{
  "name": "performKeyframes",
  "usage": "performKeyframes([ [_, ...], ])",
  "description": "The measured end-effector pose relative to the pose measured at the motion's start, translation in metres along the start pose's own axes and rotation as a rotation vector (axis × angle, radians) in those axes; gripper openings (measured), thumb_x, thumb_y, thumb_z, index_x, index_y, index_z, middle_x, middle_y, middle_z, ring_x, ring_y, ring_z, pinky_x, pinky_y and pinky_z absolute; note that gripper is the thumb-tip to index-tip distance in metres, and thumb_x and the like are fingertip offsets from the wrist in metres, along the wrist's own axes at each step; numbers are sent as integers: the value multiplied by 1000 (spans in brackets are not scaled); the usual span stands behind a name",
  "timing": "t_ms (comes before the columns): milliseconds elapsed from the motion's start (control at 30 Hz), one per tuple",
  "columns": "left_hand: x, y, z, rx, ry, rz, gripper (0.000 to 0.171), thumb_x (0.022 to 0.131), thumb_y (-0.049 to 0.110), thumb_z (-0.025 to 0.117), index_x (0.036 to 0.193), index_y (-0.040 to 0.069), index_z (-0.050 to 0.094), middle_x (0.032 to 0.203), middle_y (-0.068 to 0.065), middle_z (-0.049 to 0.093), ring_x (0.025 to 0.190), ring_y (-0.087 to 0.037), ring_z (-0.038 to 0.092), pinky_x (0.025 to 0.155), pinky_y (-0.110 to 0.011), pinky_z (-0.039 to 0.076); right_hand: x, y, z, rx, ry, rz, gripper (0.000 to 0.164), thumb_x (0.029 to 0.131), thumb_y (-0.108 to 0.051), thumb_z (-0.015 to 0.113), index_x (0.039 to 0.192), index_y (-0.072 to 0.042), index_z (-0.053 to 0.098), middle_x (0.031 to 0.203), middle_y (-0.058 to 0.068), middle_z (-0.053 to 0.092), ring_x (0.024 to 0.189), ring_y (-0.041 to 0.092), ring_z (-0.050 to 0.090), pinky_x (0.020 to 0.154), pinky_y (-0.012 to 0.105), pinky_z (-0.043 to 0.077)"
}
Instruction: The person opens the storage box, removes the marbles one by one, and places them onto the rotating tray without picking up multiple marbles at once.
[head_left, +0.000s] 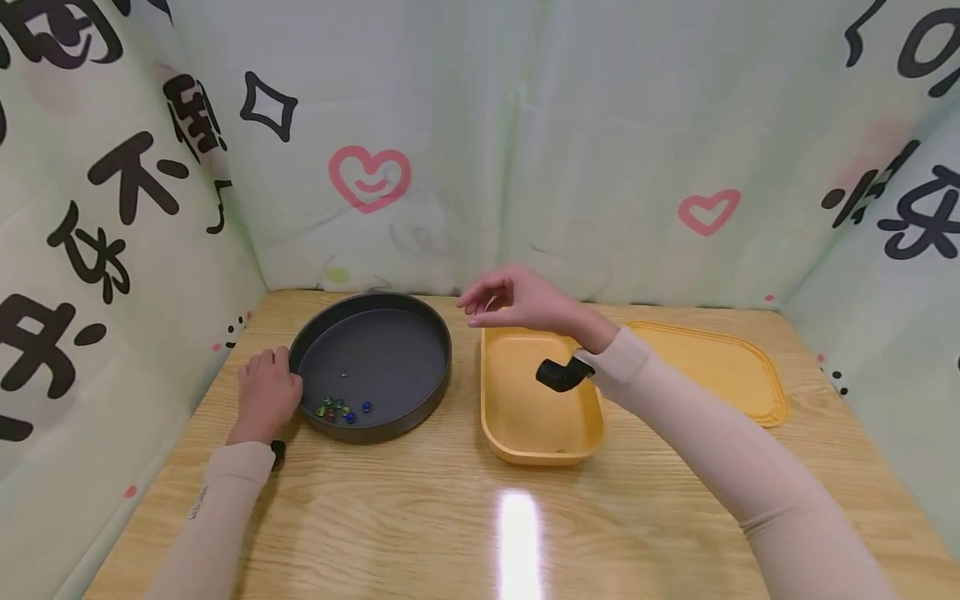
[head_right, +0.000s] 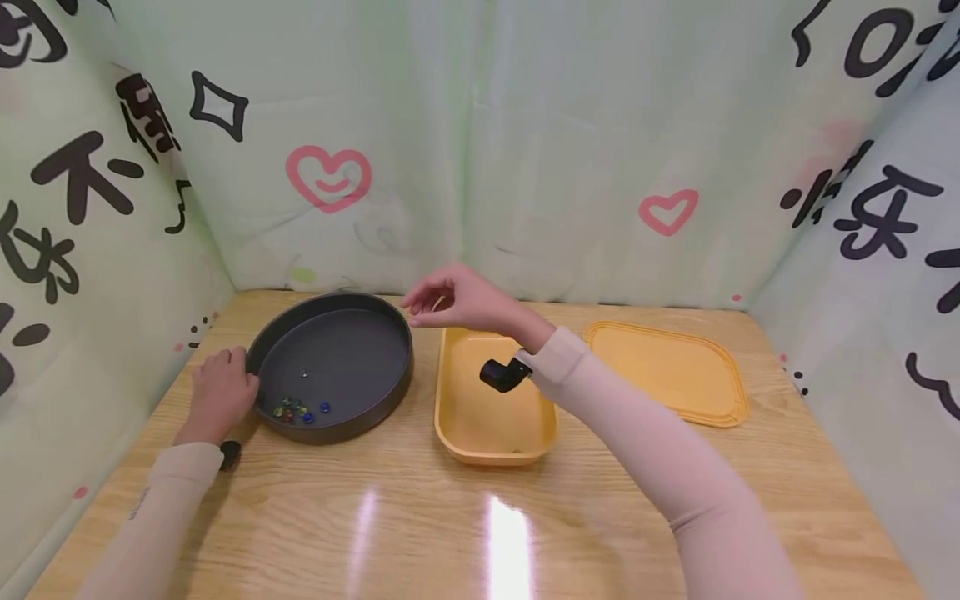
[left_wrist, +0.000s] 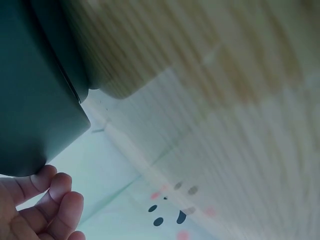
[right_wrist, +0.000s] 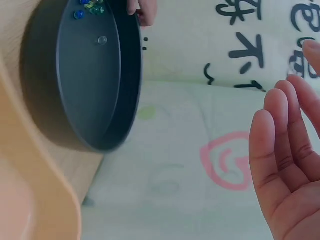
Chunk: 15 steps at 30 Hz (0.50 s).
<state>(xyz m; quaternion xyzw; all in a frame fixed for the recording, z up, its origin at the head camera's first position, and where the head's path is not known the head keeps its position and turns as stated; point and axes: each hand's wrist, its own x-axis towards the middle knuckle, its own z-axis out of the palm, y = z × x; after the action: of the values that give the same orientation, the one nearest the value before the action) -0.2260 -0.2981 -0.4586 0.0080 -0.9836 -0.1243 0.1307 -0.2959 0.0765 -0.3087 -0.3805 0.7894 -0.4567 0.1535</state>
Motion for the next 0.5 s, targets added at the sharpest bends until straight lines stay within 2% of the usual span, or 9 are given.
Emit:
performKeyframes([
  [167, -1, -4, -2, -14, -17, -23, 33, 88, 9, 44, 113, -12, 41, 105, -33, 48, 94, -45, 42, 82, -56, 31, -37, 6, -9, 31, 66, 37, 26, 83, -7, 68, 107, 0, 66, 99, 8, 67, 86, 12, 63, 81, 27, 52],
  [267, -2, -6, -2, -23, -31, -34, 35, 88, 10, 43, 116, -12, 40, 107, -33, 46, 96, -46, 41, 84, -57, 30, -57, 14, -15, 43, 127, 76, 28, 83, -9, 69, 109, -1, 66, 100, 0, 67, 89, 11, 63, 82, 26, 51],
  [367, -4, -9, -2, -30, -33, -40, 35, 88, 11, 43, 114, -12, 41, 105, -33, 47, 96, -46, 42, 84, -57, 29, -74, 24, -19, 33, 194, 107, 29, 84, -12, 69, 110, -1, 65, 102, 0, 67, 91, 9, 62, 81, 24, 51],
  [500, -5, -10, -8, -6, -42, -68, 28, 91, 16, 43, 102, -10, 43, 96, -31, 47, 89, -46, 42, 78, -57, 29, -89, 36, -24, -125, 284, 114, 27, 85, -14, 68, 110, -3, 66, 103, 7, 67, 89, 9, 62, 80, 21, 50],
])
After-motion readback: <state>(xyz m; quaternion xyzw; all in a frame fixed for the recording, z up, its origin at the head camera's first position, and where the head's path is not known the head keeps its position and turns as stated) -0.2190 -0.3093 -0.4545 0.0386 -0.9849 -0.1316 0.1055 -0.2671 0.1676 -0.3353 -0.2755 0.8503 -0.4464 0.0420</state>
